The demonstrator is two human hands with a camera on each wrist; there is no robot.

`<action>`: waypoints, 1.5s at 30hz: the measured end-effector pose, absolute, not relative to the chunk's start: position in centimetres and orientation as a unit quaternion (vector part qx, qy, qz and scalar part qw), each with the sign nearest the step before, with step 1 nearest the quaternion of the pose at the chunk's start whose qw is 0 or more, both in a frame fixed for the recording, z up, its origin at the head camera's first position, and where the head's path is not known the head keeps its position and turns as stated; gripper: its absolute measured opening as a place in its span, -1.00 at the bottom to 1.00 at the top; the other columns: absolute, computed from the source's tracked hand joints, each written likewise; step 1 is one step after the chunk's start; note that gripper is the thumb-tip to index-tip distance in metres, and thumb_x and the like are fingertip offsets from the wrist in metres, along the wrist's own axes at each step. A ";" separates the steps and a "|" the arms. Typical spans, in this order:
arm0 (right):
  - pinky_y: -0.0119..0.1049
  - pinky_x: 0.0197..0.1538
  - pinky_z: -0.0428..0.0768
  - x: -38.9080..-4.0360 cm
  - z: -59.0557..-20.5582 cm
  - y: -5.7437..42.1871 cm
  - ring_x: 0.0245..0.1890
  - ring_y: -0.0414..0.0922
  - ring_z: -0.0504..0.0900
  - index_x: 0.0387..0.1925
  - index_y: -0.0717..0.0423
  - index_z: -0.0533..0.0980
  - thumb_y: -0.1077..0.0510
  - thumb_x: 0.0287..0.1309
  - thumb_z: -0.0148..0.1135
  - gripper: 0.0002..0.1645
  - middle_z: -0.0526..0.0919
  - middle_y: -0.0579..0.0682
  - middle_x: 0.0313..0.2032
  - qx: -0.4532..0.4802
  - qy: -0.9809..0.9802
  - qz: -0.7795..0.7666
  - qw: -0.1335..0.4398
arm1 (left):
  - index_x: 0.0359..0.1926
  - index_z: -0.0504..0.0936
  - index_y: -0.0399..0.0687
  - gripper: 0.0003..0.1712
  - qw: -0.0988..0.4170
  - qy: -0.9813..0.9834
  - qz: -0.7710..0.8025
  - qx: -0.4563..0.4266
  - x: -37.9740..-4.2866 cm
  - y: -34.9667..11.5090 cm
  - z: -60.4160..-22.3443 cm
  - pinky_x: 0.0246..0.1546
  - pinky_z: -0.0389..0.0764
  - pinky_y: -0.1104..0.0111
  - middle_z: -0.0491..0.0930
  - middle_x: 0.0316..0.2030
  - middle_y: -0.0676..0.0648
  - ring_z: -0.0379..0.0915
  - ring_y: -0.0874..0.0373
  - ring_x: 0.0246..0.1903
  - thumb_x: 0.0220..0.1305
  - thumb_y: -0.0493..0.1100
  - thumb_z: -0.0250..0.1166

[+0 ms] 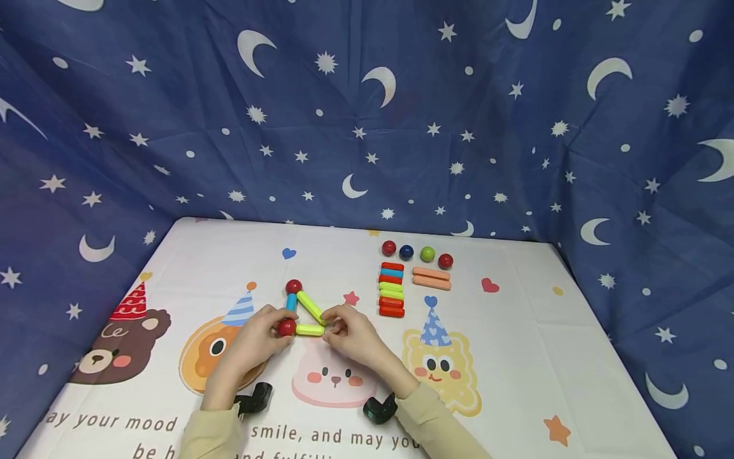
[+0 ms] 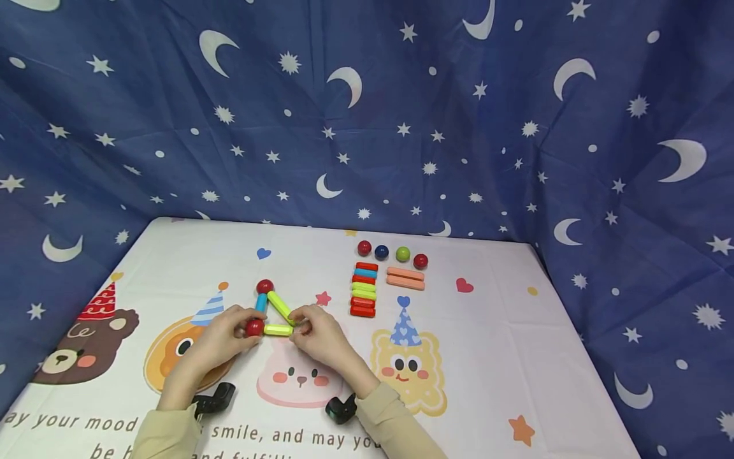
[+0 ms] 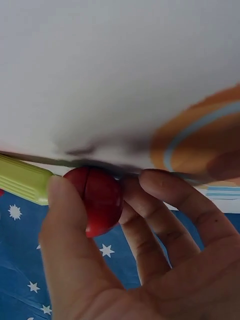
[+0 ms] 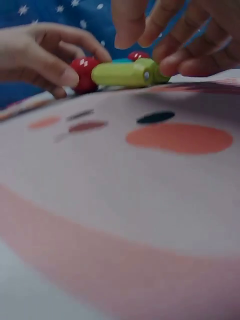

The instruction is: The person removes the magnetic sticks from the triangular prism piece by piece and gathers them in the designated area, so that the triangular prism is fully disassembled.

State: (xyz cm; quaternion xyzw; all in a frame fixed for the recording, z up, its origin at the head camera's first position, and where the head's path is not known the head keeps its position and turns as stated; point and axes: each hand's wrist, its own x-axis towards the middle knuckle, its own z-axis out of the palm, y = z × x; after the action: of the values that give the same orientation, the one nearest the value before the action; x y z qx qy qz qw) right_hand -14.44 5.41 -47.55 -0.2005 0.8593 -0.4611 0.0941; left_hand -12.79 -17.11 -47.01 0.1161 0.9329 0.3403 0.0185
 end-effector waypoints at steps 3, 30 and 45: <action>-0.55 -0.37 0.42 -14.4 -47.5 4.4 -0.40 -0.28 0.46 -0.05 0.02 0.57 0.22 0.04 0.35 -0.63 0.58 -0.07 -0.27 -0.222 0.889 -0.394 0.071 | 0.01 0.63 -0.05 -0.55 0.027 0.932 0.340 0.120 -12.8 -17.2 -47.0 -0.40 0.38 0.46 0.49 -0.33 -0.03 0.34 0.17 -0.39 0.03 -0.28 0.44; -0.50 -0.32 0.44 -15.4 -47.1 1.0 -0.35 -0.27 0.55 -0.12 -0.05 0.63 -0.02 0.14 0.32 -0.72 0.66 -0.17 -0.21 -0.319 0.928 -0.191 0.041 | -0.03 0.67 -0.05 -0.59 0.015 0.930 0.345 0.126 -13.0 -17.1 -47.5 -0.42 0.36 0.48 0.49 -0.38 0.01 0.33 0.18 -0.42 0.01 -0.28 0.45; -0.55 -0.38 0.38 -14.6 -47.0 4.4 -0.44 -0.34 0.40 -0.07 -0.12 0.62 -0.01 0.20 0.26 -0.74 0.55 -0.22 -0.30 -0.270 0.896 -0.346 0.060 | -0.03 0.67 -0.05 -0.59 0.007 0.928 0.352 0.122 -12.9 -17.4 -47.8 -0.42 0.38 0.49 0.49 -0.37 0.02 0.34 0.18 -0.40 0.02 -0.29 0.44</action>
State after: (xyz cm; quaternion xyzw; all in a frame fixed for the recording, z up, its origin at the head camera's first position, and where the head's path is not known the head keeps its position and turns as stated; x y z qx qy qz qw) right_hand -14.63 4.41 -46.96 -0.2703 0.8964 -0.3462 0.0598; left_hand -12.88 -17.40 -47.75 0.1222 0.9280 0.3519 0.0073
